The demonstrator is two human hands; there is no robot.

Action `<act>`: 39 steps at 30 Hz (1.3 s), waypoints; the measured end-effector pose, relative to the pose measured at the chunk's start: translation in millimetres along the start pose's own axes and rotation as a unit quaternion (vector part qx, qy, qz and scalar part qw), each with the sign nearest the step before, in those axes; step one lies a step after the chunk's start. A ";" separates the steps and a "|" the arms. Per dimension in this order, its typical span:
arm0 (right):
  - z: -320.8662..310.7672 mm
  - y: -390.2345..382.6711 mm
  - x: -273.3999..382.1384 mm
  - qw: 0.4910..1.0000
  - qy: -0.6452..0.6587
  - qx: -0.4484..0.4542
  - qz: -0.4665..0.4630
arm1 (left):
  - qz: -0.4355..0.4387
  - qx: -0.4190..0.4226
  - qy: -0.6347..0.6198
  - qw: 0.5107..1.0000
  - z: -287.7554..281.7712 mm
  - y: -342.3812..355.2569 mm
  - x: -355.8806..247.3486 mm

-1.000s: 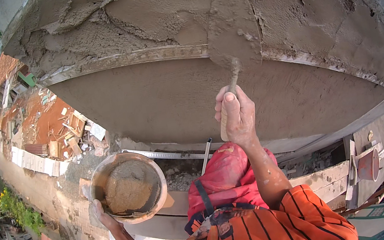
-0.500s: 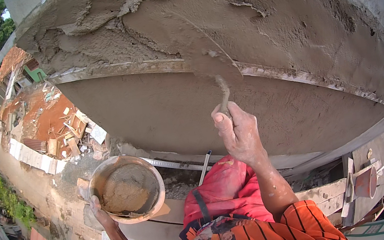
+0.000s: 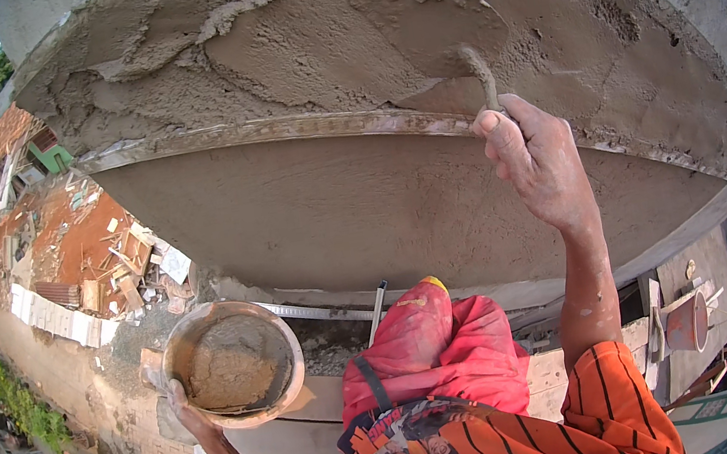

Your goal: The person scoops wet cement from a bucket using a trowel and applies it to a curved wall surface. They repeatedly smooth and spread the cement along the wall's edge while standing on wooden scaffolding.

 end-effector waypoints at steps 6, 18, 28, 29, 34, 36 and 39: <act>-32.5 12.6 -11.6 0.997 0.070 -0.005 0.016 | 0.017 -0.036 0.027 0.999 -0.6 -6.4 -8.9; -99.3 16.9 -5.1 0.984 0.013 -0.176 -0.011 | 0.033 -0.012 0.028 0.999 1.0 -8.6 -10.2; 20.8 56.1 110.4 0.905 -0.321 0.148 -0.237 | 0.043 -0.039 0.041 0.997 33.5 -29.9 -18.2; 24.4 64.2 109.7 0.901 -0.335 0.150 -0.231 | 0.033 -0.063 0.050 0.996 30.3 -30.7 -19.3; -9.8 80.4 114.5 0.903 -0.374 0.145 -0.151 | 0.030 -0.065 0.037 0.997 17.7 -25.8 -14.7; -26.3 80.4 113.3 0.916 -0.361 0.146 -0.101 | 0.025 -0.051 0.042 0.997 16.7 -22.6 -13.9; -41.9 75.8 102.2 0.928 -0.344 0.121 -0.076 | 0.037 -0.041 0.054 0.997 15.2 -21.1 -14.4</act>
Point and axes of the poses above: each hand's wrist, its own y-axis towards the middle knuckle, its own z-axis out of the palm, x = y × z, the point moved 6 cm from there along y, towards the middle knuckle, and after that the axes turned 14 degrees about -z, right-handed, at the moved point
